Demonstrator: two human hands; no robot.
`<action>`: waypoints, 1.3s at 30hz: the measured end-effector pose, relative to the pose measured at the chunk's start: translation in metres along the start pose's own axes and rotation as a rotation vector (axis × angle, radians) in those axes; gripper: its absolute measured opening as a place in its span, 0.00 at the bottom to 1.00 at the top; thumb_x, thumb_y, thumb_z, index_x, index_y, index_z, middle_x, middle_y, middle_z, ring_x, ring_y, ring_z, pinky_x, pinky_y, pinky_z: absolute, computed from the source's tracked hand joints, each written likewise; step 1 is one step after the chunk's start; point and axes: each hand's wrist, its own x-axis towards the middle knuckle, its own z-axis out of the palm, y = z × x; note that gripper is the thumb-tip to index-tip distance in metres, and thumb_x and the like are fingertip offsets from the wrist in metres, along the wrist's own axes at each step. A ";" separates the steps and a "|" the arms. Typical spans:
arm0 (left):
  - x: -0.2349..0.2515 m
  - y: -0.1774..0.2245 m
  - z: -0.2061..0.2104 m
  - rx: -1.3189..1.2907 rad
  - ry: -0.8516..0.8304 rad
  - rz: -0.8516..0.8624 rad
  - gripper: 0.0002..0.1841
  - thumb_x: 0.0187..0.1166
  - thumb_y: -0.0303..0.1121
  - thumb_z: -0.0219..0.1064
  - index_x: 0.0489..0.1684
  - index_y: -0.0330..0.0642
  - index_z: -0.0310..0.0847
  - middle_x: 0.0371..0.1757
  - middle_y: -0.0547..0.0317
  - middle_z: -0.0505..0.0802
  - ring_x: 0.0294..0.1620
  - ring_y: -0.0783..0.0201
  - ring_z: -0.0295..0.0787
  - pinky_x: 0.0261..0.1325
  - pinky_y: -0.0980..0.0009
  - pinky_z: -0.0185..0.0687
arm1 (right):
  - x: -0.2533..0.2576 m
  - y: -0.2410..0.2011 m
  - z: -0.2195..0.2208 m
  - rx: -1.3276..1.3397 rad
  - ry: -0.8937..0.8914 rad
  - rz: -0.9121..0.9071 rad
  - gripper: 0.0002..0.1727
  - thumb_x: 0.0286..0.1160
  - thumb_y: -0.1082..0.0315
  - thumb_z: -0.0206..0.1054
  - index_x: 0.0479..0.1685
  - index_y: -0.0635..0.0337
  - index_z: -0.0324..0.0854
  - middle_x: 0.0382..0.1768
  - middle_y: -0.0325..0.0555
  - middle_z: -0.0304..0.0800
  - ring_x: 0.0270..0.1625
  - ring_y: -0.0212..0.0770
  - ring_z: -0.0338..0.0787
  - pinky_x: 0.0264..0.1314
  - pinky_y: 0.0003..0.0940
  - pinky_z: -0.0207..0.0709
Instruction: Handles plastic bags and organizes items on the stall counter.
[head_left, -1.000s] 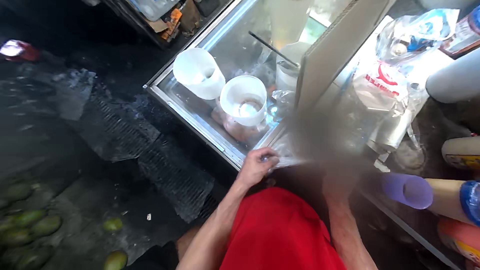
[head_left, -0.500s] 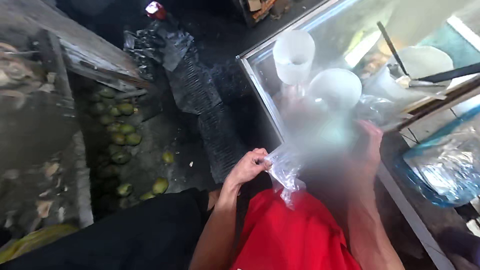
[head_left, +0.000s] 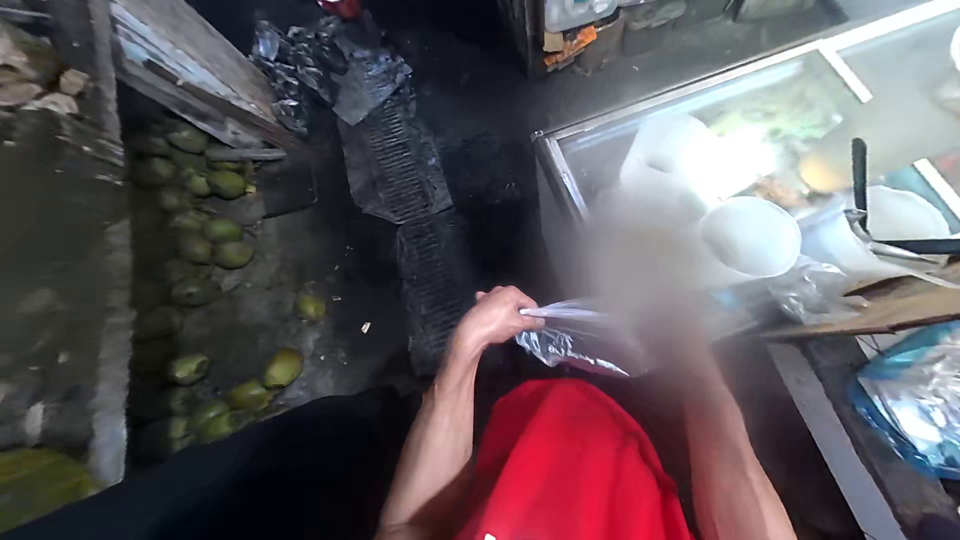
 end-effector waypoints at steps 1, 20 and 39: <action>-0.003 -0.015 -0.009 -0.038 0.059 -0.014 0.16 0.78 0.46 0.72 0.33 0.42 0.91 0.36 0.55 0.91 0.46 0.56 0.85 0.60 0.41 0.71 | 0.002 -0.005 0.003 0.046 0.092 0.056 0.17 0.87 0.68 0.53 0.29 0.57 0.82 0.17 0.32 0.83 0.17 0.26 0.80 0.21 0.27 0.79; 0.033 -0.075 0.002 -1.235 0.509 0.251 0.07 0.83 0.24 0.60 0.36 0.37 0.84 0.21 0.64 0.84 0.20 0.73 0.78 0.28 0.76 0.78 | 0.024 0.010 0.060 -0.008 0.341 -0.057 0.23 0.95 0.61 0.46 0.29 0.55 0.80 0.16 0.29 0.78 0.12 0.25 0.72 0.14 0.21 0.71; 0.018 -0.016 0.039 -1.356 0.067 0.421 0.10 0.76 0.42 0.75 0.41 0.47 0.89 0.39 0.61 0.97 0.39 0.66 0.95 0.47 0.64 0.93 | -0.034 -0.002 0.090 -0.573 0.402 -0.911 0.15 0.73 0.55 0.75 0.52 0.47 0.80 0.56 0.39 0.83 0.66 0.36 0.82 0.70 0.37 0.78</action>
